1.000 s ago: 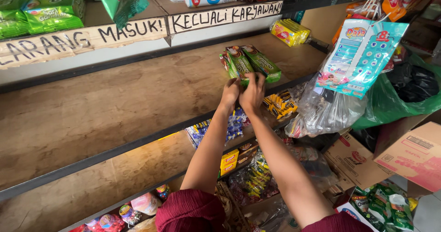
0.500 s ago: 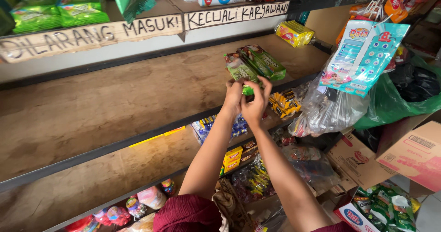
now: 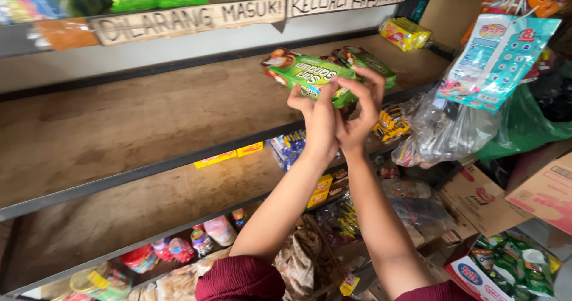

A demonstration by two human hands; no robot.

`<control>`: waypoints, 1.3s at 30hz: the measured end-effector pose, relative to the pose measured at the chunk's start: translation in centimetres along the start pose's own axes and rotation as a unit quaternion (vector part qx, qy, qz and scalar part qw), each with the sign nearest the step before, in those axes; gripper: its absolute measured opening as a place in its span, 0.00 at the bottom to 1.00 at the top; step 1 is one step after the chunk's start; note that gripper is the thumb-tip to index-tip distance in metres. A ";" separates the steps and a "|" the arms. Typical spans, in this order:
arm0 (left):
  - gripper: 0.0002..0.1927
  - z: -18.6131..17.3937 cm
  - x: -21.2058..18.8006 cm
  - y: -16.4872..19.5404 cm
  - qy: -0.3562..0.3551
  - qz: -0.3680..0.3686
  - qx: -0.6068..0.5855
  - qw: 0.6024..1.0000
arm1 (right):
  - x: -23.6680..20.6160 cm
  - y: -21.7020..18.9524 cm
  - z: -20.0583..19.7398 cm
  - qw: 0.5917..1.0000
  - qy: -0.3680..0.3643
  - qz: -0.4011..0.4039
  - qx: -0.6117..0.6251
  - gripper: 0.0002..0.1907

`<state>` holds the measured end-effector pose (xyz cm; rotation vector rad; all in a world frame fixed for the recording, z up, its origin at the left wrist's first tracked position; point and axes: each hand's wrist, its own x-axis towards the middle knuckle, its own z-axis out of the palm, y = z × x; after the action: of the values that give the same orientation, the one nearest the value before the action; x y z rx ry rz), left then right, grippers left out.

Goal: The person arranges snack packages on a store shelf, then wipes and restocks various snack items from a cardboard box onto the shelf using a cloth. The person handles multiple snack types and places them neatly on the shelf.

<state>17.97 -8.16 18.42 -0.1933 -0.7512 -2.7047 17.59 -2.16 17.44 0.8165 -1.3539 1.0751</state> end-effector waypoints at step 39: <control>0.18 -4.6 9.6 27.2 -0.006 0.569 0.547 0.614 | 11.2 -9.0 24.2 0.981 0.155 -0.077 0.082 0.17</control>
<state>18.21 -35.17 29.57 -0.2434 -1.4454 -0.7770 16.60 -26.40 31.83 0.8207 -0.9356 1.1492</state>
